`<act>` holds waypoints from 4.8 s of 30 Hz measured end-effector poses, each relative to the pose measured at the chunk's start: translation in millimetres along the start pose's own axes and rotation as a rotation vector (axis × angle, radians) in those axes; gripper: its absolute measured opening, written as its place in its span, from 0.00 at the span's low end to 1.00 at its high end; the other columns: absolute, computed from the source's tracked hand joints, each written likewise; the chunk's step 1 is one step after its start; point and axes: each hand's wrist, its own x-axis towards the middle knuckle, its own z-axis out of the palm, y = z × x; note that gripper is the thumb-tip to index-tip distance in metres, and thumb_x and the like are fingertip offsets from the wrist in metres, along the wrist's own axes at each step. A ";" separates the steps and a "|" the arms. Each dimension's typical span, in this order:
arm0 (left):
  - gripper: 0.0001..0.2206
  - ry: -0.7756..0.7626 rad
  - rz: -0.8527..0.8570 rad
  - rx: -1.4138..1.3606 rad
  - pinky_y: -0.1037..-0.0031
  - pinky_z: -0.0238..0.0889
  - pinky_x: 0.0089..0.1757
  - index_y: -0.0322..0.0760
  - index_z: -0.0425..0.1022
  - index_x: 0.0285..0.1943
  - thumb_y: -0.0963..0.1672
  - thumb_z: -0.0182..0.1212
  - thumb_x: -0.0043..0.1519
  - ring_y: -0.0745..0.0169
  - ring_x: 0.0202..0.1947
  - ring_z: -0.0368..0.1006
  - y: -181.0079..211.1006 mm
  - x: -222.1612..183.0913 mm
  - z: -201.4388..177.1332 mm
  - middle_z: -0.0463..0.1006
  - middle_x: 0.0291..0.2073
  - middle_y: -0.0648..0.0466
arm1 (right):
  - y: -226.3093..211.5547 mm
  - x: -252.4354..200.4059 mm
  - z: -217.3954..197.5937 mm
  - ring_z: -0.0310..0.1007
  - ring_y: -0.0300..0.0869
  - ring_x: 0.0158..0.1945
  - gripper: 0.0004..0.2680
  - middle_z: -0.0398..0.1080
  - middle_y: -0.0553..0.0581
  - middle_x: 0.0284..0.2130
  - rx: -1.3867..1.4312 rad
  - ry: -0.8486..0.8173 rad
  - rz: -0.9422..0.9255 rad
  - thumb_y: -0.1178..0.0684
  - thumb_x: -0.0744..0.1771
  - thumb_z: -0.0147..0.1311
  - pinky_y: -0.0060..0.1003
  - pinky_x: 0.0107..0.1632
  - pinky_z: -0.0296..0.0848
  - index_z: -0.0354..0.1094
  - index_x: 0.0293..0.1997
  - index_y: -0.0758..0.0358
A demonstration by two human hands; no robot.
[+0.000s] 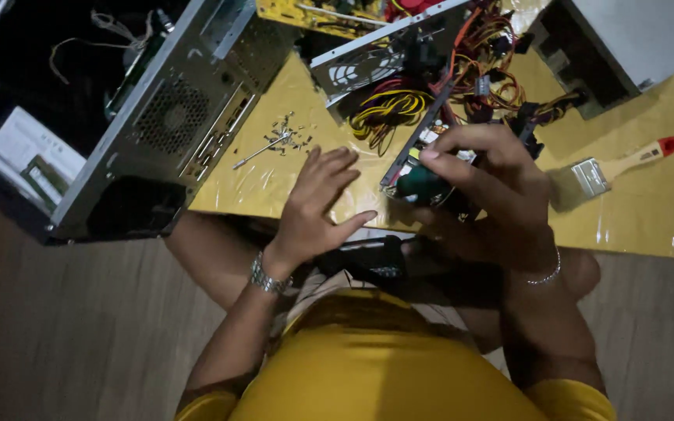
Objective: Disassembling and cleaning a computer power supply unit using a screwdriver and brush
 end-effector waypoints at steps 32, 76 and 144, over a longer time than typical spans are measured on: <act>0.11 0.216 -0.069 -0.014 0.50 0.54 0.67 0.35 0.75 0.33 0.41 0.76 0.52 0.52 0.58 0.72 37.7 4.6 31.7 0.77 0.53 0.49 | 12.9 14.7 8.5 0.77 0.51 0.48 0.09 0.72 0.68 0.50 0.148 -0.052 -0.110 0.54 0.67 0.56 0.41 0.49 0.78 0.73 0.48 0.69; 0.05 0.374 -0.118 0.216 0.62 0.65 0.57 0.33 0.81 0.43 0.40 0.67 0.61 0.53 0.53 0.70 -3.3 -1.5 12.6 0.78 0.51 0.46 | 60.8 -68.0 -61.8 0.70 0.59 0.53 0.09 0.66 0.69 0.56 0.078 0.693 -0.064 0.56 0.76 0.51 0.49 0.55 0.74 0.58 0.60 0.68; 0.11 -0.288 -0.125 -0.293 0.60 0.57 0.49 0.54 0.77 0.41 0.46 0.72 0.52 0.52 0.35 0.73 54.3 72.9 52.1 0.80 0.21 0.60 | 44.9 -152.3 50.6 0.74 0.52 0.23 0.05 0.74 0.65 0.26 -0.596 0.642 -0.070 0.65 0.60 0.66 0.43 0.27 0.75 0.79 0.35 0.73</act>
